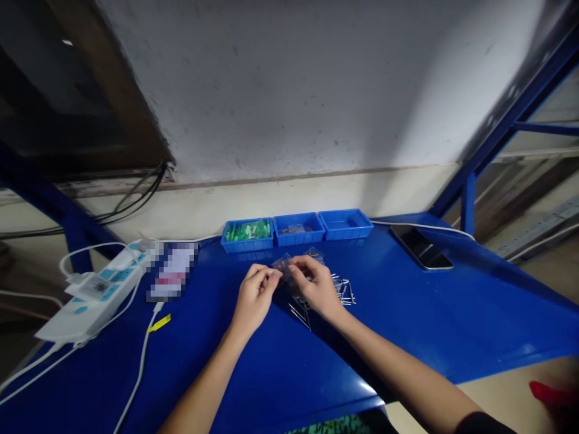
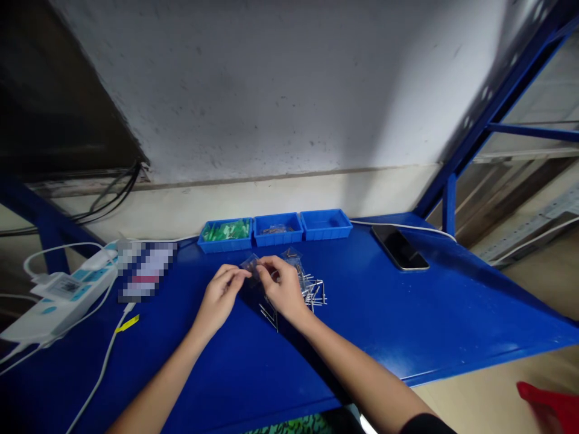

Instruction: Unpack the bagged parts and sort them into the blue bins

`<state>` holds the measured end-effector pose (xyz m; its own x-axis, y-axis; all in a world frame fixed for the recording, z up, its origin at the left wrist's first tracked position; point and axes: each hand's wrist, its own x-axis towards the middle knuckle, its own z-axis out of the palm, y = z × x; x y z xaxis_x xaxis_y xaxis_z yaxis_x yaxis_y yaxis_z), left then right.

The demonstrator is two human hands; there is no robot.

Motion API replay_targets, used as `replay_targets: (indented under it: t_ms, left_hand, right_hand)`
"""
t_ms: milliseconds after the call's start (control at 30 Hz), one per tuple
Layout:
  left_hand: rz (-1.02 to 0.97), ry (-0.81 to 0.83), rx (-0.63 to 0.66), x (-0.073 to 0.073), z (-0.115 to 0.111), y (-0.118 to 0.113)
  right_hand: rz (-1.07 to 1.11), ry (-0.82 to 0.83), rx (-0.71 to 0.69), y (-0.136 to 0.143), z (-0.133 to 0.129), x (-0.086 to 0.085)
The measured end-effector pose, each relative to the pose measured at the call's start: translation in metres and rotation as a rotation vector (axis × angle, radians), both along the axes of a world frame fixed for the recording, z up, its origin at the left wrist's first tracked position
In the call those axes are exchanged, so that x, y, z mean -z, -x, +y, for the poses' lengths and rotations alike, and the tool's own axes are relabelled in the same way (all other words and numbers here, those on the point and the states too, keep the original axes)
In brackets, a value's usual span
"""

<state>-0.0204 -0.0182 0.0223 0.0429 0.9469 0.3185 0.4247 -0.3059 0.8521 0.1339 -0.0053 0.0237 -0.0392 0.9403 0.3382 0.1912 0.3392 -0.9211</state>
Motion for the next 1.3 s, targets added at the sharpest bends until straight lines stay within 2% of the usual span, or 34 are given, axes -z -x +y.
replay_targets:
  t_ms: [167, 267, 333, 400, 500, 567, 633, 700, 767, 833, 933, 1033, 1100, 1167, 1233, 1300]
  left_hand:
    - [-0.37, 0.293, -0.031, 0.002, 0.005, 0.003]
    - [-0.382, 0.32, 0.028, 0.003, 0.006, 0.004]
    - [-0.322, 0.264, 0.018, 0.004, 0.006, 0.005]
    - [-0.218, 0.145, -0.036, 0.005, 0.006, 0.005]
    - [0.032, -0.095, -0.09, 0.004, 0.002, 0.004]
    - [0.167, -0.237, -0.071, 0.002, 0.0, 0.003]
    - [0.23, -0.326, -0.027, 0.0, -0.003, 0.001]
    - [0.227, -0.333, 0.006, -0.001, -0.004, -0.002]
    - [0.149, -0.236, 0.012, 0.0, -0.003, -0.003]
    - [-0.024, -0.03, 0.002, 0.001, -0.001, -0.004]
    - [-0.369, 0.299, -0.015, 0.002, 0.003, -0.003]
    - [-0.524, 0.378, -0.004, 0.003, 0.006, 0.0]
    - [-0.485, 0.313, -0.037, 0.004, 0.008, 0.003]
    - [-0.377, 0.189, -0.104, 0.004, 0.008, 0.006]
    - [-0.199, 0.011, -0.142, 0.004, 0.008, 0.008]
    - [0.017, -0.188, -0.116, 0.002, 0.005, 0.007]
  right_hand:
    - [-0.197, -0.257, -0.038, -0.001, -0.003, 0.0]
    - [-0.25, -0.299, -0.046, -0.001, -0.003, 0.002]
    - [-0.271, -0.258, -0.039, -0.001, -0.002, 0.002]
    - [-0.257, -0.148, -0.042, -0.001, -0.002, 0.0]
    - [-0.088, 0.131, -0.099, 0.0, -0.001, -0.005]
    - [0.055, 0.29, -0.127, 0.001, 0.0, -0.006]
    - [0.127, 0.325, -0.115, 0.001, 0.001, -0.005]
    - [0.121, 0.252, -0.069, 0.001, 0.002, -0.002]
    - [0.06, 0.128, 0.007, 0.0, 0.003, -0.001]
    - [-0.033, -0.023, 0.06, -0.002, 0.002, -0.001]
    - [-0.167, -0.252, 0.009, -0.004, -0.001, -0.001]
    - [-0.25, -0.355, -0.073, -0.003, -0.003, 0.002]
    - [-0.307, -0.322, -0.1, -0.002, -0.004, 0.004]
    - [-0.331, -0.212, -0.121, -0.001, -0.005, 0.003]
    - [-0.265, -0.053, -0.142, -0.001, -0.004, 0.0]
    - [-0.122, 0.125, -0.156, -0.001, -0.003, -0.003]
